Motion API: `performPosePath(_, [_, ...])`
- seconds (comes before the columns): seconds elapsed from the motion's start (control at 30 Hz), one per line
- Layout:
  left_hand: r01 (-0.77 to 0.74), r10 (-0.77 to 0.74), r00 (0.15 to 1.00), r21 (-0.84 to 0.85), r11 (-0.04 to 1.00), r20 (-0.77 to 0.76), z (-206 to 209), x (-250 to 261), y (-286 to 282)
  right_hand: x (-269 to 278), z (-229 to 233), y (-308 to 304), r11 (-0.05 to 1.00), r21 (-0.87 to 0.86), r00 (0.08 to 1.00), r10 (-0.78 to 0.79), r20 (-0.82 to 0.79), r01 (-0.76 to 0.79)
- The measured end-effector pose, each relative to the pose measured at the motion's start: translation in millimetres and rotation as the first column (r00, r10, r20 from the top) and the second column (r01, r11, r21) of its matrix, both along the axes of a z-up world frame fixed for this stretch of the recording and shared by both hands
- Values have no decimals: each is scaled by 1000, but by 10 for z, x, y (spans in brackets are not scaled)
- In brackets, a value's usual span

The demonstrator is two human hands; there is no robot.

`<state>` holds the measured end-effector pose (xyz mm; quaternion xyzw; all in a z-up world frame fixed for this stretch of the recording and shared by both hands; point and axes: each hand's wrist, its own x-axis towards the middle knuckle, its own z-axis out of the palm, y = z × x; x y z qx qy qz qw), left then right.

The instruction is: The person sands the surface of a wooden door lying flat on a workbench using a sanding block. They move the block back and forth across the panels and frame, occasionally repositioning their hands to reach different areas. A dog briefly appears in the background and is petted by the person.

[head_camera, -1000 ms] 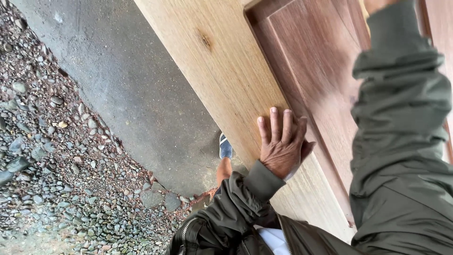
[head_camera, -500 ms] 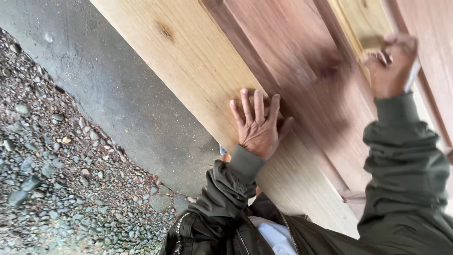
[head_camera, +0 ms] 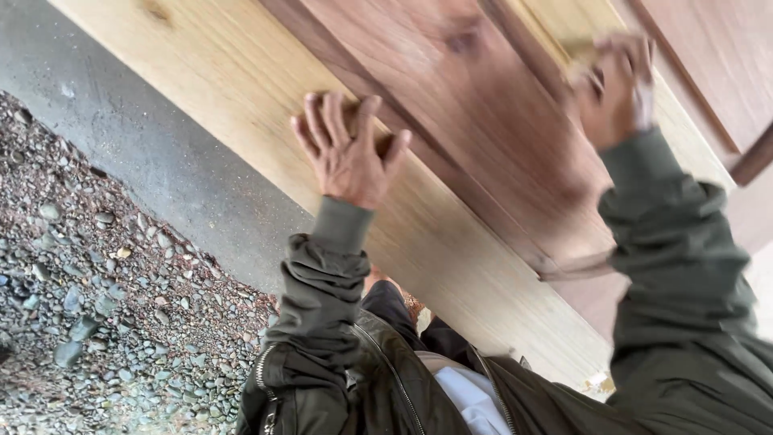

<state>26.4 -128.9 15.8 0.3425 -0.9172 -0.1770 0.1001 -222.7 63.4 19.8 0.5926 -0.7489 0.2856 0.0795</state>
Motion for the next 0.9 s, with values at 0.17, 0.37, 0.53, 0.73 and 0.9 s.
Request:
performPosePath(0.17, [-31, 16, 996, -168, 985, -92, -47, -4, 77, 272, 74, 1331, 983, 155, 994, -88, -58, 96])
performPosePath(0.37, [-31, 24, 998, -148, 989, -52, -60, -18, 71, 182, 19, 1082, 997, 74, 998, 34, -56, -29])
performPosePath(0.53, [-45, 41, 998, -116, 992, -38, -7, -28, 48, -117, -298, -122, 992, 65, 967, 118, -227, -106])
performPosePath(0.73, [-12, 14, 998, -31, 999, 62, -58, -37, -1, -314, -749, -573, 953, 281, 818, 69, -571, 115])
performPosePath(0.9, [6, -6, 998, 3, 1000, 62, -53, -65, 37, -12, -51, 423, 972, 222, 994, 93, -64, -77])
